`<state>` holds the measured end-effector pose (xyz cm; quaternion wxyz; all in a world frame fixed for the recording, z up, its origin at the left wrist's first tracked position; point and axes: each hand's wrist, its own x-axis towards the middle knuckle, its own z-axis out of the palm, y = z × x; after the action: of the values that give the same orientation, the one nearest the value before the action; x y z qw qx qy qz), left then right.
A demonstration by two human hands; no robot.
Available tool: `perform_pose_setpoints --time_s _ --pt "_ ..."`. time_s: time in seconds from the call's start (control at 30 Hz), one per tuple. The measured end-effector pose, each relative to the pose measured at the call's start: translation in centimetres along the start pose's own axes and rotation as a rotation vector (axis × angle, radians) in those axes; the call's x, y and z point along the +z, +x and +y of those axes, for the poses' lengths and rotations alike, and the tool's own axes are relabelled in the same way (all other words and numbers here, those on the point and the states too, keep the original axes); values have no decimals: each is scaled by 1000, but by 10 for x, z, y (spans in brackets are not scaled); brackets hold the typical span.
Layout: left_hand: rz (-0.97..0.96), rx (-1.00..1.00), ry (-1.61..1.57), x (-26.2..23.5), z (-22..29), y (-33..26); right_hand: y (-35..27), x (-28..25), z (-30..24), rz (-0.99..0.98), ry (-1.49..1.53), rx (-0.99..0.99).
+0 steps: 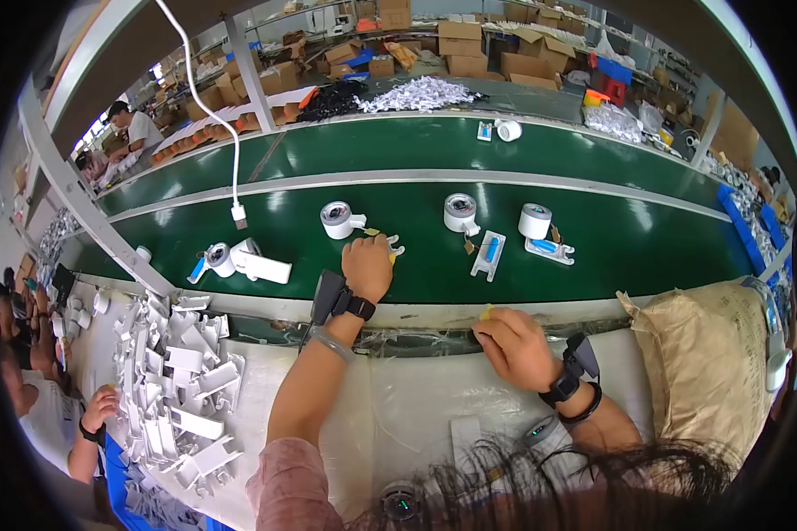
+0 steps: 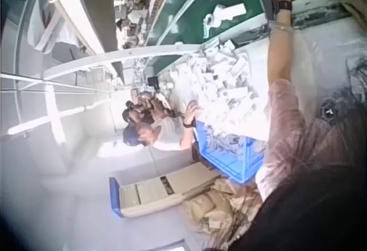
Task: The person assembles electronic devices by picking up a white plastic housing and a battery, fitting the battery into the housing, and then connecting wires from a speaker component before snapping it into the housing.
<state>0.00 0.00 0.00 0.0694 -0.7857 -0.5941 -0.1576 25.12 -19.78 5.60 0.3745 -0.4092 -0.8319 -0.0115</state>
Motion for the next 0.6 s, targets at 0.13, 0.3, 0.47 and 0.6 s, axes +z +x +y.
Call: perform_pose_setpoints --time_s 0.13,0.3,0.47,0.6 --pt "-18 162 -259 -51 27 -8 7 6 12 33 -11 9" --pt "-439 591 -731 -103 62 -56 12 -13 1 34 -71 67" --pt "-799 733 -914 -146 75 -86 12 -22 -1 -196 -25 -103" --pt "-646 701 -607 -129 64 -90 9 -16 -6 -228 -88 -140"
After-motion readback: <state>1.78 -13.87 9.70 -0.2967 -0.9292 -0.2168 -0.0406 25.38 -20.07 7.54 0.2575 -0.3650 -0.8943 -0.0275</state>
